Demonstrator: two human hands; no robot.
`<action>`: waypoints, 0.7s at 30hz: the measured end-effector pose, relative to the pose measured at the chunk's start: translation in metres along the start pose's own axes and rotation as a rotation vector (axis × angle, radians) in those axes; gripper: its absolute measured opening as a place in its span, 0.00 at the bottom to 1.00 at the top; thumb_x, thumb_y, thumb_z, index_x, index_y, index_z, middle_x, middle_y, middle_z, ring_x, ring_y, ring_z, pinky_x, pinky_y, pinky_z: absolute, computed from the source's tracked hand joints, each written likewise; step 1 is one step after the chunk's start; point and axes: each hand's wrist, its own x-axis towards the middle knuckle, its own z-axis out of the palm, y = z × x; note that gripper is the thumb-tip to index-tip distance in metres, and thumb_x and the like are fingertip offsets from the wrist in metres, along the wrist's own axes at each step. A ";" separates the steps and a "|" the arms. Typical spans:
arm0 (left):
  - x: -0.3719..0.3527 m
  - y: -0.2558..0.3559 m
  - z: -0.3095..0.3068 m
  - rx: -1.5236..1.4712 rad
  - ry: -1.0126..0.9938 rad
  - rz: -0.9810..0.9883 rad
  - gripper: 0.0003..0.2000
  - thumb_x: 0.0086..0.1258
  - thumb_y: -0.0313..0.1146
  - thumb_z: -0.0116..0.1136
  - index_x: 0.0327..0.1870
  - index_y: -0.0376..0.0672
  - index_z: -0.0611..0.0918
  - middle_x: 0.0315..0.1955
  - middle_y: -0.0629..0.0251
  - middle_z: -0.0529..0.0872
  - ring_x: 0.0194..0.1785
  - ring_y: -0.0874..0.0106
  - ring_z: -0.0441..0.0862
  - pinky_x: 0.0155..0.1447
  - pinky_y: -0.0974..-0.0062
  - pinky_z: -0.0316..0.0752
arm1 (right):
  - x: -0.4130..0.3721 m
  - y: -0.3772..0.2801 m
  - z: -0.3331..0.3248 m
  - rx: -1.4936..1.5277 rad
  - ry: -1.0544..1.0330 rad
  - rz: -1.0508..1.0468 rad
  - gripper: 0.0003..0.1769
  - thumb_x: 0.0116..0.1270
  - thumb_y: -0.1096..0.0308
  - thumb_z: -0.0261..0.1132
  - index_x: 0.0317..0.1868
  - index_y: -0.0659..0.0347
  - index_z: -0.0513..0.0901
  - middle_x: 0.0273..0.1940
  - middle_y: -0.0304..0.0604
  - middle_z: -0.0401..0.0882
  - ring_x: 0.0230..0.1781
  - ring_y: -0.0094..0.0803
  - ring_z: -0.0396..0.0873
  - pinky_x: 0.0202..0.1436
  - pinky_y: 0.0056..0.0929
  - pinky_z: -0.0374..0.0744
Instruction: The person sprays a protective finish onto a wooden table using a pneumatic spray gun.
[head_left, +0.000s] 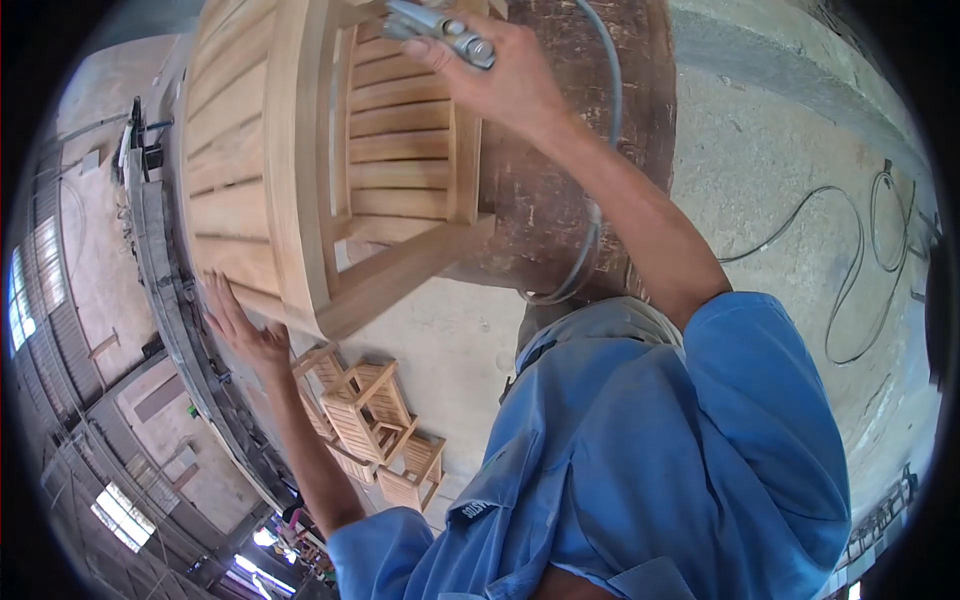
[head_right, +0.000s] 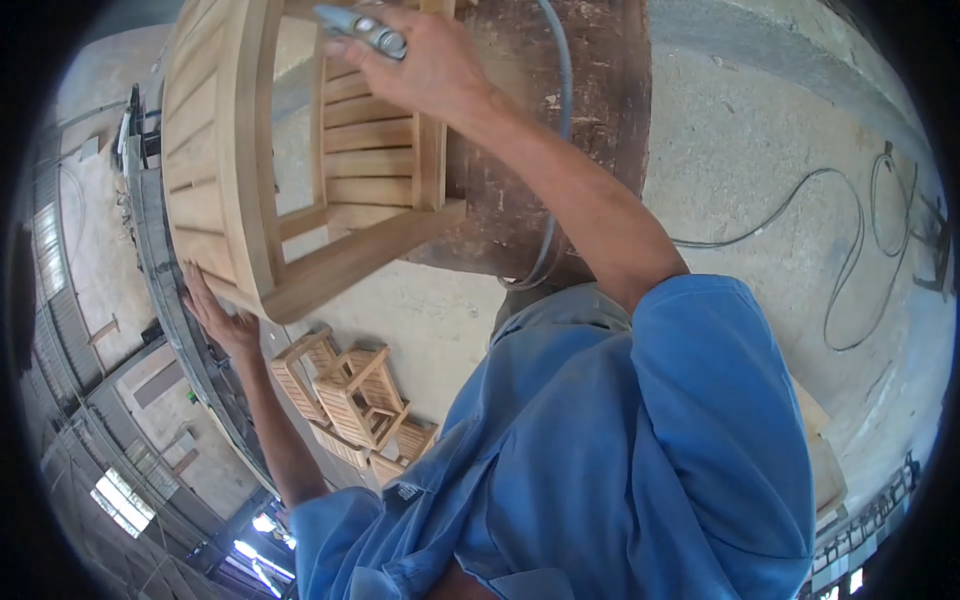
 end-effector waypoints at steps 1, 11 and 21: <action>0.004 -0.009 -0.002 -0.015 -0.027 0.005 0.46 0.67 0.73 0.42 0.73 0.38 0.66 0.71 0.52 0.70 0.75 0.52 0.64 0.75 0.47 0.52 | -0.003 0.008 0.005 -0.050 -0.028 0.041 0.30 0.62 0.38 0.67 0.55 0.51 0.86 0.34 0.48 0.87 0.34 0.43 0.86 0.42 0.38 0.82; 0.034 -0.062 0.030 -0.206 -0.052 0.178 0.38 0.70 0.44 0.63 0.75 0.34 0.60 0.72 0.45 0.65 0.74 0.48 0.63 0.73 0.60 0.61 | -0.195 0.044 -0.035 0.177 -0.206 0.399 0.23 0.71 0.48 0.63 0.55 0.58 0.83 0.28 0.33 0.79 0.29 0.18 0.75 0.32 0.21 0.73; -0.345 0.140 0.237 -1.393 -1.176 -0.970 0.34 0.75 0.53 0.51 0.78 0.54 0.57 0.75 0.62 0.61 0.71 0.57 0.67 0.61 0.39 0.70 | -0.355 0.071 -0.020 0.282 0.005 0.202 0.30 0.72 0.52 0.64 0.66 0.64 0.76 0.38 0.36 0.81 0.40 0.23 0.77 0.49 0.27 0.77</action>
